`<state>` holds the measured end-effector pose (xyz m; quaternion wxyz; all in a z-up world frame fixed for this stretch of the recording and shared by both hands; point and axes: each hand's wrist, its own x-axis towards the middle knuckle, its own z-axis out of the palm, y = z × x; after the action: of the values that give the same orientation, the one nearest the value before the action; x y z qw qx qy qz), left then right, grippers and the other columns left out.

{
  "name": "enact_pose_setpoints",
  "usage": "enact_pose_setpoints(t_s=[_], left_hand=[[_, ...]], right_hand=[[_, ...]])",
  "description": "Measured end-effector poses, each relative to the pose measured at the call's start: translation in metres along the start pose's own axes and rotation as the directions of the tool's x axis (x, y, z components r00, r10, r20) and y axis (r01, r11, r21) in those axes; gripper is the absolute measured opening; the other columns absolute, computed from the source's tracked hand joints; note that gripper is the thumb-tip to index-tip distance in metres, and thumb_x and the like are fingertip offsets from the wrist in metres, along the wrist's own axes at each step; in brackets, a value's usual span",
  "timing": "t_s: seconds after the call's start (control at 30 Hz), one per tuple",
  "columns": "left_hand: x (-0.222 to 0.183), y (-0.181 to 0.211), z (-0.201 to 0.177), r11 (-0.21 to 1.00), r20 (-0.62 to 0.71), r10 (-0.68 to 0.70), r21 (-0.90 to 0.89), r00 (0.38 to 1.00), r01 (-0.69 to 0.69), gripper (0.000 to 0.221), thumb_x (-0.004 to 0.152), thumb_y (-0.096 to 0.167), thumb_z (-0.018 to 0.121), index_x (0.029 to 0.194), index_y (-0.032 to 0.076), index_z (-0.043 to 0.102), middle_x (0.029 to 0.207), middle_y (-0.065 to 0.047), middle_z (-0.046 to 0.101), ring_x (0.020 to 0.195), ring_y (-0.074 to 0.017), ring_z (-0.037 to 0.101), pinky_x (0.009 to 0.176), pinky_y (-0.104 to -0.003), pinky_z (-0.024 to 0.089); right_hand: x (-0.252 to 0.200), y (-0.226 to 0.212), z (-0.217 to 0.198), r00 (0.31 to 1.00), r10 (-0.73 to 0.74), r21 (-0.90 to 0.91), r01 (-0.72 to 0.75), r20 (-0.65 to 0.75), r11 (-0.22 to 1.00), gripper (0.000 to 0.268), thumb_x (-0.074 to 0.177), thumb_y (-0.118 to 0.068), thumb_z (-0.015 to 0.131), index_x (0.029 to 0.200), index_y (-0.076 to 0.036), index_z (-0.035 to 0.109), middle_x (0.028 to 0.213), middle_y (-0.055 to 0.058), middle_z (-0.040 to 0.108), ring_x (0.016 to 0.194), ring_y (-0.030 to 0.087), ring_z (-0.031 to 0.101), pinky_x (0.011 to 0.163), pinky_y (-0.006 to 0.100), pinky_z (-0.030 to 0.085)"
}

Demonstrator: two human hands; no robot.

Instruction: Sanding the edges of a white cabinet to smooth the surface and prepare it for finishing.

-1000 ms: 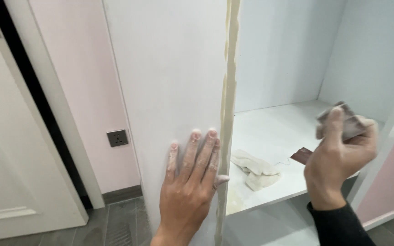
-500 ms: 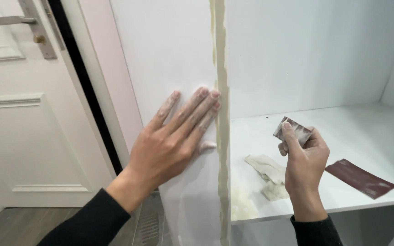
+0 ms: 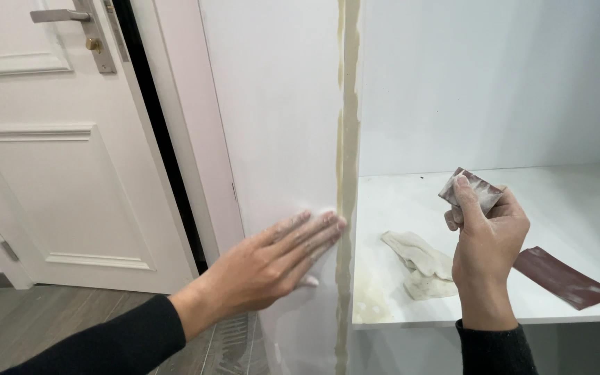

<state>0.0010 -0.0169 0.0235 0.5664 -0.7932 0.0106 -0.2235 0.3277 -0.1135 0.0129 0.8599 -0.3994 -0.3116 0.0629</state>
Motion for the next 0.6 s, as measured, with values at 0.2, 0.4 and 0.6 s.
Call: enact_pose_setpoints(t_s=[0.2,0.4,0.6], left_hand=[[-0.026,0.039,0.006,0.992,0.074,0.124,-0.019,0.99,-0.123,0.086,0.125,0.066,0.036,0.182,0.0,0.042,0.192,-0.013,0.041,0.181,-0.0291,0.034,0.153,-0.049,0.021],[-0.008,-0.021,0.003,0.976,0.028,0.127,0.176,0.992,-0.129,0.088,0.127,0.075,0.032,0.189,0.013,0.031,0.196,-0.011,0.032,0.183,-0.0295,0.025,0.152,-0.057,0.014],[0.038,-0.122,-0.012,0.943,-0.04,0.036,0.333,0.999,-0.02,0.1,0.128,0.093,0.033,0.192,0.016,0.033,0.197,-0.012,0.033,0.183,-0.0274,0.027,0.151,-0.055,0.011]], right_hand=[[-0.006,-0.004,0.004,1.0,-0.007,-0.002,0.007,0.012,1.0,0.035,0.116,-0.019,0.088,0.094,-0.013,0.061,0.087,-0.003,0.059,0.07,0.01,0.046,0.064,0.027,0.039],[-0.011,-0.002,0.009,0.999,-0.009,-0.026,0.01,0.039,1.0,0.043,0.116,-0.017,0.086,0.087,-0.015,0.055,0.083,-0.002,0.055,0.07,0.011,0.045,0.062,0.028,0.039],[-0.013,0.001,0.013,0.999,0.0,-0.047,0.001,0.033,0.999,0.038,0.115,-0.017,0.086,0.089,-0.013,0.058,0.083,-0.001,0.058,0.071,0.009,0.046,0.061,0.028,0.039]])
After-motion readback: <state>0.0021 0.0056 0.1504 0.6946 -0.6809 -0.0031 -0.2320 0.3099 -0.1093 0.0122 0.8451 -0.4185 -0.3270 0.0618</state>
